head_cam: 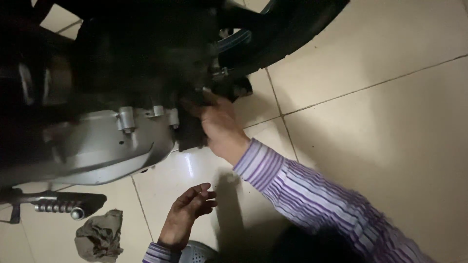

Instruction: Cleaning the rear wheel and engine components of a motorcycle using a cloth

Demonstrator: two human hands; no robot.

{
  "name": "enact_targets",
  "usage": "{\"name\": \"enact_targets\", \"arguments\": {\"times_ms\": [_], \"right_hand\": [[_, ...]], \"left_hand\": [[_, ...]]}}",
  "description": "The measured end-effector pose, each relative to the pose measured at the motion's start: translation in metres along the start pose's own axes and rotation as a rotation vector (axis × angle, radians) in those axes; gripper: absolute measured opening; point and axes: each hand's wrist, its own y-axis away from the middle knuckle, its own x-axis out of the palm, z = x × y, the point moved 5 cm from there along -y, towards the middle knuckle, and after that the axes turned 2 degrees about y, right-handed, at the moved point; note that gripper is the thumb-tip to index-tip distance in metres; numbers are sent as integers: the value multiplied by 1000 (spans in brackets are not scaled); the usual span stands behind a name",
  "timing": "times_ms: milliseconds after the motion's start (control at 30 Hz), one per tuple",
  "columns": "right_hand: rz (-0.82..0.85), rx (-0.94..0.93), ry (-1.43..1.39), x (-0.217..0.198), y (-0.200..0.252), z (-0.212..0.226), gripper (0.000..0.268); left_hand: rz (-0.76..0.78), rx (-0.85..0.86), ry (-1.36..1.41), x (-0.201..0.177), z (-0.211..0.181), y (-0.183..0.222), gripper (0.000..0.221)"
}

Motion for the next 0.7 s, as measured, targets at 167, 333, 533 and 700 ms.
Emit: {"name": "enact_targets", "arguments": {"times_ms": [167,333,533,700], "right_hand": [[156,-847,969,34,55,27,19],[142,-1067,1015,20,53,27,15],[77,-772,666,6,31,38,9],[-152,-3,80,-23,17,11,23]], "left_hand": [[-45,-80,3,4,-6,-1,47],[74,-9,-53,6,16,-19,45],[-30,-86,-39,21,-12,-1,42],[7,-30,-38,16,-3,2,39]]}}
